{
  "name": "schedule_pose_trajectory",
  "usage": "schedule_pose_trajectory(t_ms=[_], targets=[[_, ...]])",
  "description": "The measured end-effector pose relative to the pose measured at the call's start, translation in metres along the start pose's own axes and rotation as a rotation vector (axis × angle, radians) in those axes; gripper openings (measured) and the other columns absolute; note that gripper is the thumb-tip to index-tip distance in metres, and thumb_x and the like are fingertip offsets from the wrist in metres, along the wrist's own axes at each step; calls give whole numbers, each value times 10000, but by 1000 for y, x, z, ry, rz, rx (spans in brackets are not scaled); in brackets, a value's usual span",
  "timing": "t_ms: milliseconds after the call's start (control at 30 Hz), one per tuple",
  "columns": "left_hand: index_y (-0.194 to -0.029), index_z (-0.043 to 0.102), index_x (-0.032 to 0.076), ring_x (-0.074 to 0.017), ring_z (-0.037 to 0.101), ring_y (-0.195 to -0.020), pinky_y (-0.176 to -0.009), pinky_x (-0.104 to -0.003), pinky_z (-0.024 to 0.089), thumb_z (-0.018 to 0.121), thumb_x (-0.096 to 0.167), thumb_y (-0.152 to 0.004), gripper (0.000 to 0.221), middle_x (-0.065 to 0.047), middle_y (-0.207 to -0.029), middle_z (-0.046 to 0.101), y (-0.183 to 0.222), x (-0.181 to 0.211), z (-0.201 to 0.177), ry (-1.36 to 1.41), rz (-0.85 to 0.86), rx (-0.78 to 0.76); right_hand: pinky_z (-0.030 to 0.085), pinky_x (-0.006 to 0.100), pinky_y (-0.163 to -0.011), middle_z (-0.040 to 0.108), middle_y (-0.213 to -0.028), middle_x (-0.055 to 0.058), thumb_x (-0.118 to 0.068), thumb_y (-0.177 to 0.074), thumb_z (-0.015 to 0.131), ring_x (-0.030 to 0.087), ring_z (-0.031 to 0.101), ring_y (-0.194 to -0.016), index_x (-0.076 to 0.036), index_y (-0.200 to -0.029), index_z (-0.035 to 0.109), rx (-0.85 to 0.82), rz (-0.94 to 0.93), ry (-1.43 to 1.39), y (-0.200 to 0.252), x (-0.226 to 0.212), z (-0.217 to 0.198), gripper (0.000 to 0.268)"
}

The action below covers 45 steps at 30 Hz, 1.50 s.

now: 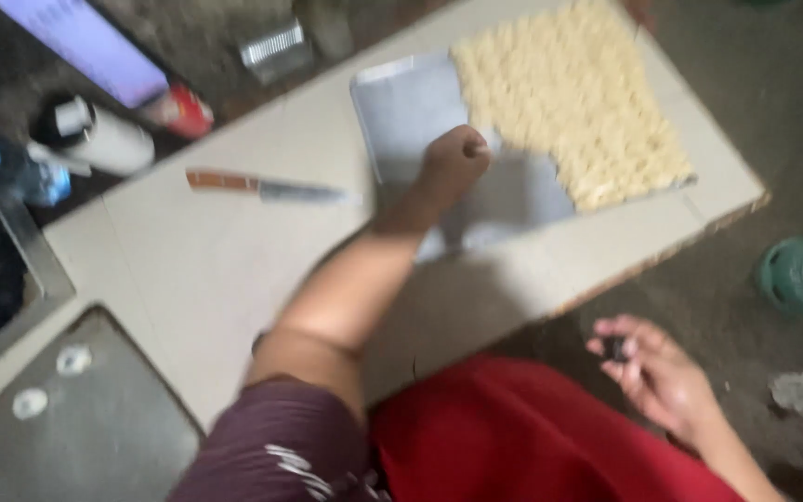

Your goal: The person is manually shaping small pieces of dark dough into balls and arranging them on a baking tray.

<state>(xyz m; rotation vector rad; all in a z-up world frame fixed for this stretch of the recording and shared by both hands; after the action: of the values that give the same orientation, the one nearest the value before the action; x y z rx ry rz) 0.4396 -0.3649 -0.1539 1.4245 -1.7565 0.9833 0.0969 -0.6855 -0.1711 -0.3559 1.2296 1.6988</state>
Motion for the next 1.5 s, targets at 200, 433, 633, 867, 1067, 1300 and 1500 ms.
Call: schedule_pose_trajectory(t_ms=[200,433,633,867,1067,1300,1500], targets=[[-861,707,169,-328,718,-791,-641,-494,525,665,357,-813,198,-75,-839,748,192,26,-47,-664,-84,-820,245,260,-418,532,-724,-21,-547,-1030,606,107,340,-490,-208,-845,643,-373,-43,-121,-16,-17,71,388],[-1379,667,372,-303,459,-1437,-1196,-515,390,801,637,-880,581,66,-1470,590,203,9,-23,-654,601,232,581,248,-694,694,-1095,192,-115,-1007,620,229,690,-871,20,-1218,620,-213,39,183,-32,0,150,251],[-1460,434,201,-440,604,-1152,-910,-534,518,392,642,-993,644,-167,-1321,532,205,36,-38,-714,628,353,540,291,-811,635,-941,28,-74,-797,805,125,650,-917,-111,-1313,660,-250,-392,1034,-18,5,202,537],[-1101,685,195,-306,711,-1050,-863,-458,576,598,310,-960,201,-79,-1068,672,213,-21,-52,-473,-189,-497,425,427,-1154,706,-1207,50,-311,-870,799,313,556,-1323,-142,-1218,729,-397,-980,1400,-68,54,222,394],[-1352,545,89,-316,636,-1219,-1044,-476,499,556,155,-1022,336,-156,-1270,650,248,37,-82,82,-333,-472,393,430,-1144,608,-1290,27,-369,-769,864,313,475,-1319,-172,-1223,706,-409,-650,1678,-79,51,241,519],[-1553,470,180,-310,505,-1420,-1169,-489,451,678,366,-995,623,-112,-1515,560,288,0,-89,242,-563,-524,542,385,-827,742,-877,3,-277,-827,830,209,711,-879,-175,-999,772,-379,-354,1390,-83,56,226,208],[-1261,616,-7,-195,692,-968,-895,-388,604,724,36,-971,313,-71,-1023,638,274,23,-86,803,-229,-195,560,241,-723,704,-828,24,-91,-889,759,103,661,-770,-34,-1304,698,-566,-211,897,-16,9,273,423]])
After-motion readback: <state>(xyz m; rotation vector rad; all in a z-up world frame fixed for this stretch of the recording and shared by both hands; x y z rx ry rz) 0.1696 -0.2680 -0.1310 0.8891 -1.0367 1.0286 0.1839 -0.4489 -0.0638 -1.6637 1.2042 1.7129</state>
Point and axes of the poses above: each hand's wrist, its own y-axis away from the middle knuckle, its own z-axis out of the palm, x = y × z, the point moved 4 cm from there along -y, towards the middle knuckle
